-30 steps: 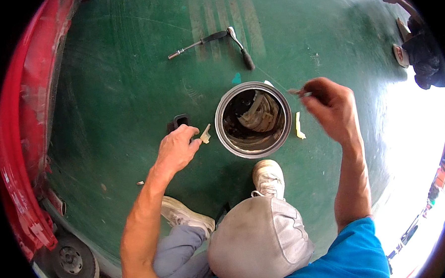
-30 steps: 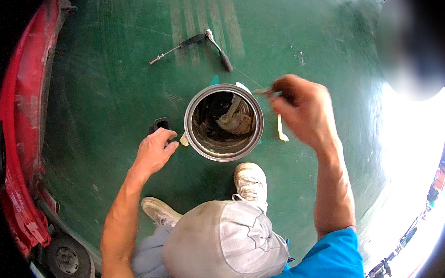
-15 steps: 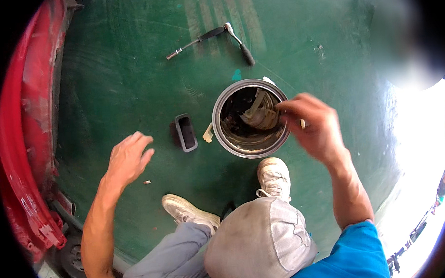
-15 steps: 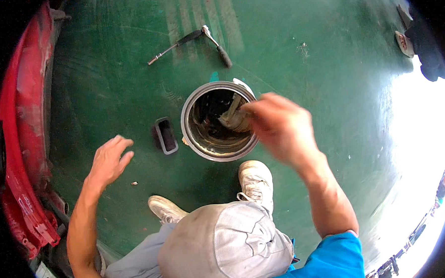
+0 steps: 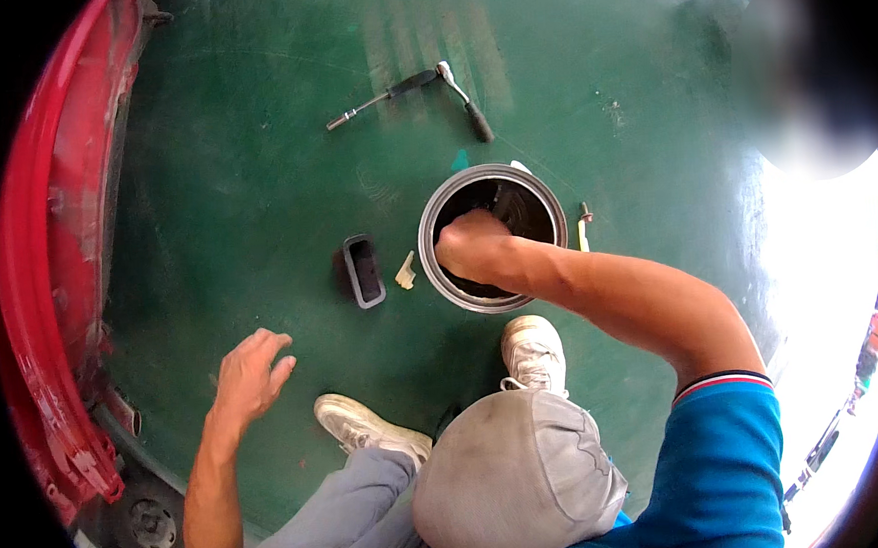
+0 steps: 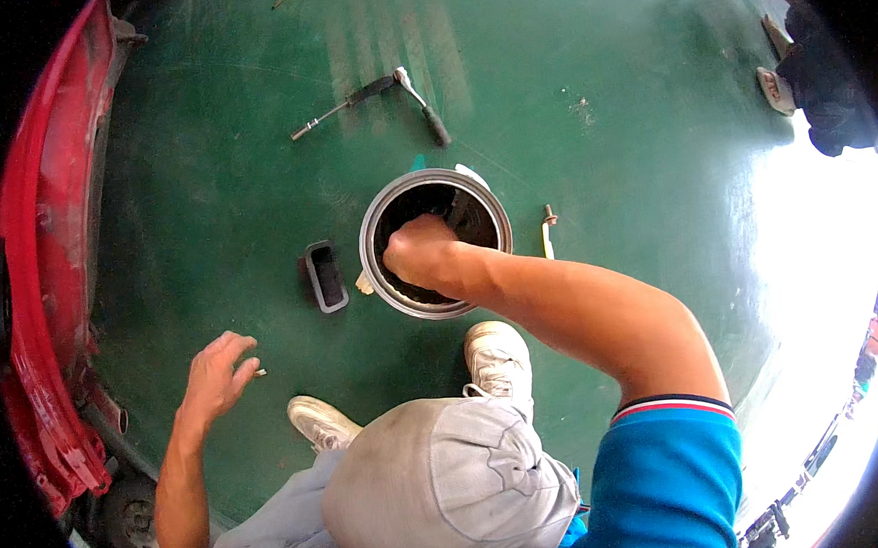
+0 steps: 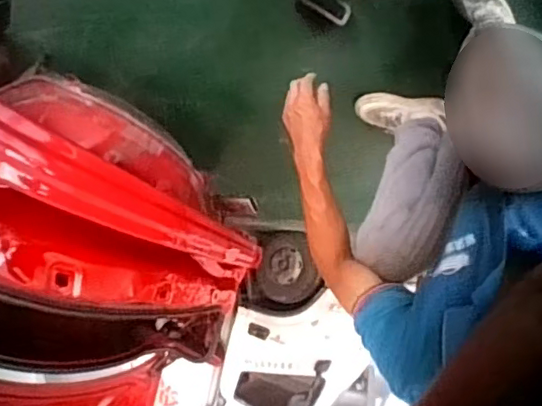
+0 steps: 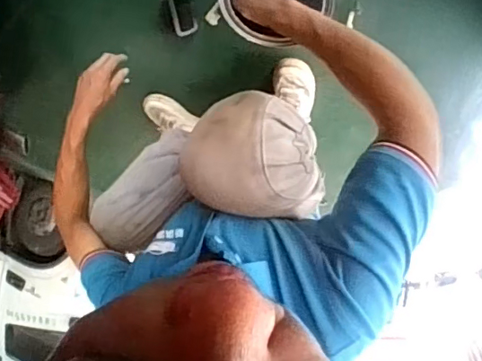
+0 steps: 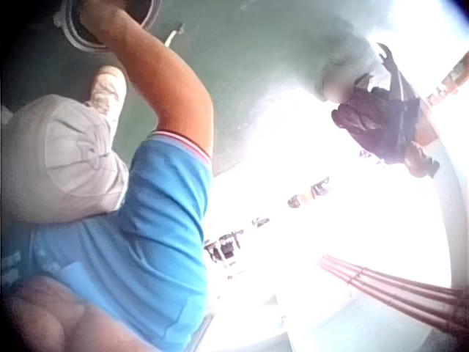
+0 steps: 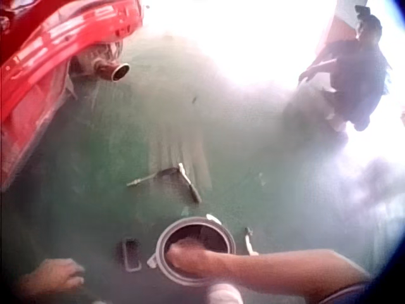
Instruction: The person kneels beside a red car bumper and aligns a red plastic trim piece into the bumper's interior. They then reach into a metal can, remove small fasteners, and place them into the bumper's storage area.
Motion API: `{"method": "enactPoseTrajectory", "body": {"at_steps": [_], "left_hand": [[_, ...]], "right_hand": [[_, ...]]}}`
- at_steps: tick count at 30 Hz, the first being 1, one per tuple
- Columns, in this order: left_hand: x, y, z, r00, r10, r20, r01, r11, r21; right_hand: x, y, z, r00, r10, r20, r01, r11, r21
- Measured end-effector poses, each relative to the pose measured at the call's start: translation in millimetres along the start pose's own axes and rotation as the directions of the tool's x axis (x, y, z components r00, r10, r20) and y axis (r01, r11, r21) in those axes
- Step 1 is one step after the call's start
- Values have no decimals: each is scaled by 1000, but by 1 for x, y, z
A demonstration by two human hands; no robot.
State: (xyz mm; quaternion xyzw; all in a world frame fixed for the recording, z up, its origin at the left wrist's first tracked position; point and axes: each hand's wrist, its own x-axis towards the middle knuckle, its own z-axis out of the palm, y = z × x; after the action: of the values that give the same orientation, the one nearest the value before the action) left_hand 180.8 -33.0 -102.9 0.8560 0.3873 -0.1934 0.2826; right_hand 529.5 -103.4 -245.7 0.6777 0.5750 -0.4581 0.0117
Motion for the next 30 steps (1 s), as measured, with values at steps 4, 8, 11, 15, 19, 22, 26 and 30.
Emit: {"method": "enactPoseTrajectory", "body": {"at_steps": [4,8,11,15,19,22,26,30], "left_hand": [[1,-4,5,1000,22,13,-22,1000,-2],[2,-5,7,999,38,0,-38,999,5],[9,-2,12,998,59,5,-59,998,1],[2,-4,11,999,24,47,-25,1000,5],[15,-2,22,994,62,90,-64,998,16],[18,5,22,992,94,81,-99,994,53],[18,16,12,995,59,84,-65,996,68],[18,13,18,994,60,86,-67,994,83]], "right_hand": [[6,-10,-10,998,65,-8,-65,997,47],[-15,-17,-30,921,-352,168,387,768,-510],[-59,-22,-57,944,-330,-1,295,846,-445],[-125,12,-86,803,-235,-548,324,943,70],[-126,130,-74,661,381,-647,-68,888,454],[-115,206,-39,635,431,-641,-334,901,276],[-129,174,-49,572,427,-701,-268,904,332],[-145,72,-77,653,80,-753,228,927,297]]}}
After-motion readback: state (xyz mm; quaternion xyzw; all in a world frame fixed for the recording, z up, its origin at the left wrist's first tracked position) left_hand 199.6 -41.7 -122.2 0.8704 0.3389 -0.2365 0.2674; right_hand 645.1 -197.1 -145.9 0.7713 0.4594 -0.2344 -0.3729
